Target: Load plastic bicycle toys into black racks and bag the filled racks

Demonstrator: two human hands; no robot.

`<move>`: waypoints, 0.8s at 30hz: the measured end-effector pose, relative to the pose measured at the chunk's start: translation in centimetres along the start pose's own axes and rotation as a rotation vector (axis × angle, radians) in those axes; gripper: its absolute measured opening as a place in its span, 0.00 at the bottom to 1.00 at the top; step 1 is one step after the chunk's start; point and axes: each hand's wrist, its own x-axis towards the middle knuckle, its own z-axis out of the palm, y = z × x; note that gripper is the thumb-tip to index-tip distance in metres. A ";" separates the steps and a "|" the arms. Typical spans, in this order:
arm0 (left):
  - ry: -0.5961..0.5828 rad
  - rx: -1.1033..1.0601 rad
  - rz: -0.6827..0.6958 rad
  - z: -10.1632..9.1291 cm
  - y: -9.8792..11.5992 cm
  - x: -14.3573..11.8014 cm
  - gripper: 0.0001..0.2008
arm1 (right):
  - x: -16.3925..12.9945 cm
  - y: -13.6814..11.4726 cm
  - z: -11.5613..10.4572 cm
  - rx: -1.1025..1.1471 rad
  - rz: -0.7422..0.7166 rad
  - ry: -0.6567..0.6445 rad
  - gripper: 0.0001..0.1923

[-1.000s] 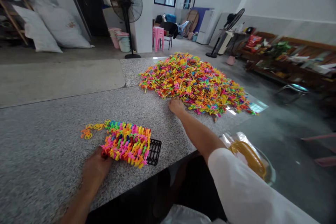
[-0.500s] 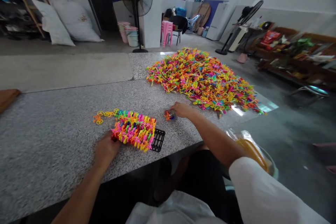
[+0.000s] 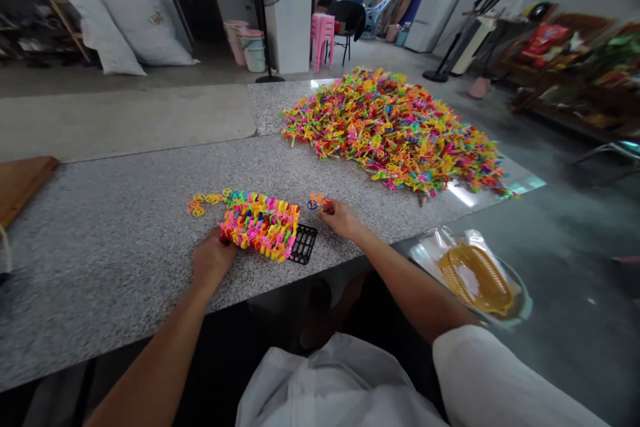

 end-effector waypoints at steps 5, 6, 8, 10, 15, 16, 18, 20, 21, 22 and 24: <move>0.018 -0.032 0.017 0.4 -0.4 0.2 0.17 | -1.0 -1.1 2.0 0.210 -0.013 0.031 0.12; 0.019 -0.031 0.015 0.4 -0.4 0.2 0.17 | -1.0 -1.2 2.0 0.233 -0.012 0.038 0.12; 0.018 -0.022 0.001 0.5 -0.5 0.3 0.17 | -1.1 -1.4 2.1 0.274 -0.022 0.033 0.12; 0.015 -0.018 -0.014 0.5 -0.5 0.3 0.18 | -1.1 -1.4 2.2 0.299 -0.050 0.021 0.12; 0.029 -0.023 -0.006 0.7 -0.6 0.3 0.17 | -1.2 -1.5 2.7 0.275 -0.103 -0.031 0.13; 0.035 -0.022 -0.006 0.7 -0.6 0.3 0.17 | -1.3 -1.4 2.8 0.272 -0.095 -0.029 0.13; 0.040 -0.020 0.000 0.8 -0.7 0.3 0.16 | -1.4 -1.4 2.9 0.264 -0.059 0.002 0.09; 0.033 -0.015 0.015 0.8 -0.7 0.2 0.15 | -1.4 -1.3 2.6 0.214 -0.004 0.052 0.08; 0.030 -0.015 0.023 0.8 -0.7 0.2 0.16 | -1.3 -1.3 2.3 0.163 0.027 0.067 0.09; 0.029 -0.016 0.029 0.8 -0.7 0.2 0.16 | -1.1 -1.3 1.9 0.102 0.056 0.061 0.09; 0.036 -0.020 0.026 0.7 -0.7 0.2 0.17 | -0.4 -1.3 0.8 -0.018 0.103 -0.011 0.06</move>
